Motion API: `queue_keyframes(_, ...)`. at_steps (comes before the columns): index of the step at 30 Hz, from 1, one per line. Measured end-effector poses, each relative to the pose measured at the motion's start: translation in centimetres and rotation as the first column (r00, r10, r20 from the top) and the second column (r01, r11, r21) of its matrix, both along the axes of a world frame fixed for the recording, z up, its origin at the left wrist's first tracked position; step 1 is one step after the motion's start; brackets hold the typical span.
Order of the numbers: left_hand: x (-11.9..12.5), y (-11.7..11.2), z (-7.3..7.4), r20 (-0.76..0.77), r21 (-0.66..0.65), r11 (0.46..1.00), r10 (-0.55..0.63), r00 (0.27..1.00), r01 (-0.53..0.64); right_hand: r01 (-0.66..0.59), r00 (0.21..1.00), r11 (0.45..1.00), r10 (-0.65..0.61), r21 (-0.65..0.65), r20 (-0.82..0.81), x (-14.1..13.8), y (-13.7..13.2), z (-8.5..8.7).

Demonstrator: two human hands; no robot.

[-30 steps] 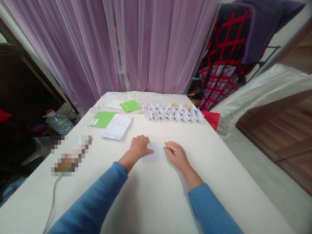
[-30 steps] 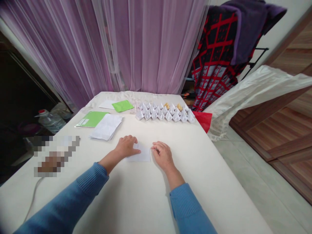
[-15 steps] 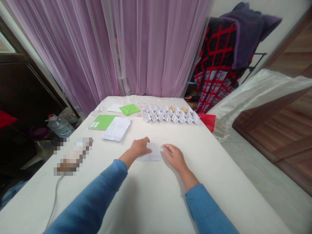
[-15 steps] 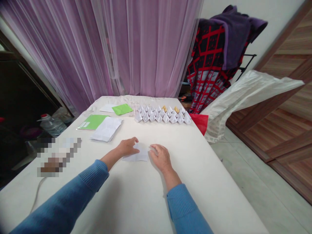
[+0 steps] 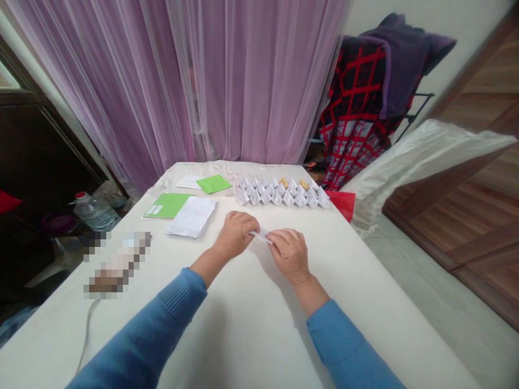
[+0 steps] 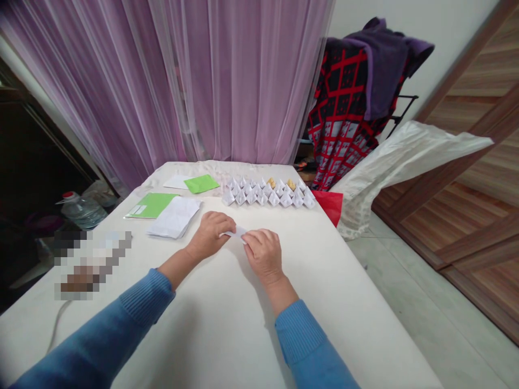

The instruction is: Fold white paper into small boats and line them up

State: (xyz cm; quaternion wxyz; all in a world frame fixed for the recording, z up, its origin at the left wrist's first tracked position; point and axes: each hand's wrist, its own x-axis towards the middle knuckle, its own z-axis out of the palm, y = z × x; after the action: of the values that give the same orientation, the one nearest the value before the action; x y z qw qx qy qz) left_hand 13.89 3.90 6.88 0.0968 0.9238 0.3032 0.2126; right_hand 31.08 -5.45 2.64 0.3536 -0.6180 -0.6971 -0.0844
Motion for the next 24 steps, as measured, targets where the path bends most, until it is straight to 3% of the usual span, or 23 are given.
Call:
queue_keyframes(4, -1.0, -1.3, -3.1, -0.059, 0.176, 0.982, -0.053, 0.997, 0.063, -0.103, 0.971, 0.993, 0.089, 0.05, 0.223, -0.5, -1.1, -1.4)
queue_keyframes(7, -2.4, -2.5, -5.8, -0.099, 0.176, 0.981, -0.059, 0.993, 0.076, -0.182, 0.95, 0.983, 0.169, 0.026, 0.262, -1.4, -2.2, -3.0)
queue_keyframes(9, -3.5, -3.3, -6.9, -0.118, 0.135, 0.988, -0.063, 0.991, 0.079, -0.19, 0.952, 0.982, 0.189, -0.016, 0.239, -1.9, -2.8, -3.7)
queue_keyframes(14, -5.4, -4.6, -7.1, -0.111, 0.02, 0.991, -0.126, 0.986, 0.129, -0.194, 0.967, 0.978, 0.204, -0.083, 0.151, -2.2, -3.4, -4.3)
queue_keyframes(24, -6.1, -5.4, -7.5, -0.116, 0.013, 0.988, -0.153, 0.981, 0.156, -0.11, 0.994, 0.962, 0.112, -0.248, -0.008, -2.3, -3.2, -4.3)
